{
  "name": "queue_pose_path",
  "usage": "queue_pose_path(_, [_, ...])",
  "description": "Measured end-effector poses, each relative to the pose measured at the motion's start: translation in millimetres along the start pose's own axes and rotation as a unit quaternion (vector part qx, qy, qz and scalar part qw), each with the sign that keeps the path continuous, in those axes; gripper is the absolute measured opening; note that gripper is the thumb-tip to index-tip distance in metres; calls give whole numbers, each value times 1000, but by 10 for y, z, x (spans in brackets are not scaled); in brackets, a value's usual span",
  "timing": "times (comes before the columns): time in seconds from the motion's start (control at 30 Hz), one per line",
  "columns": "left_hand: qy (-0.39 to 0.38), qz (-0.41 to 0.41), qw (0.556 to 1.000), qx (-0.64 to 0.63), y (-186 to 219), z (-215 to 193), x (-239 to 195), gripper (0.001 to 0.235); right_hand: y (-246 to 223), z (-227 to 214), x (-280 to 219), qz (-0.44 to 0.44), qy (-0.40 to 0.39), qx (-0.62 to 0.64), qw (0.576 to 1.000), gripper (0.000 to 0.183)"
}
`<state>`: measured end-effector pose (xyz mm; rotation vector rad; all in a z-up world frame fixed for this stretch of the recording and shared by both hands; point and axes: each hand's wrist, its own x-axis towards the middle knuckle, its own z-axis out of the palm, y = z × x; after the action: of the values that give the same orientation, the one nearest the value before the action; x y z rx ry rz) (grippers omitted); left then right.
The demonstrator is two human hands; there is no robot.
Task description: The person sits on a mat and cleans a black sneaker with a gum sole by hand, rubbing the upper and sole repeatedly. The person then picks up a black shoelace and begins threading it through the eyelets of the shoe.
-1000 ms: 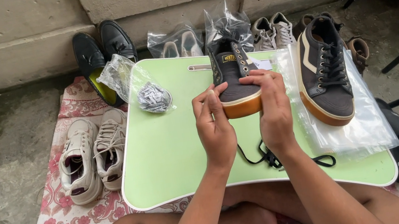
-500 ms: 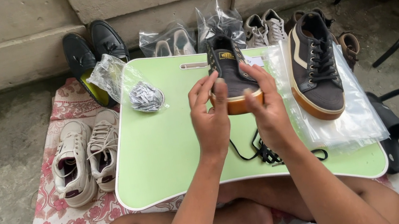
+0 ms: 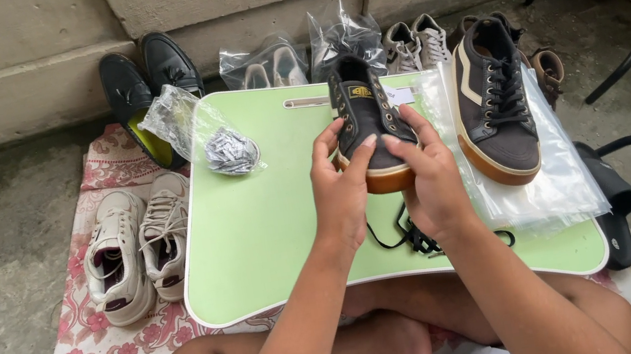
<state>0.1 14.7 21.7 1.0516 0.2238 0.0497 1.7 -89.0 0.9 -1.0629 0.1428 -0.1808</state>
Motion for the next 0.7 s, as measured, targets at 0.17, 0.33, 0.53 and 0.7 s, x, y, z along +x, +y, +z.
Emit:
queue_pose_path(0.17, [40, 14, 997, 61, -130, -86, 160, 37, 40, -87, 111, 4, 38, 7, 999, 41])
queue_pose_path(0.33, [15, -6, 1000, 10, 31, 3, -35, 61, -3, 24, -16, 33, 13, 5, 999, 49])
queue_pose_path(0.53, [-74, -24, 979, -190, -95, -73, 20, 59, 84, -59, 96, -30, -2, 41, 999, 34])
queue_pose_path(0.7, [-123, 17, 978, -171, -66, -102, 12, 78, -76, 170, -98, -55, -71, -13, 996, 43])
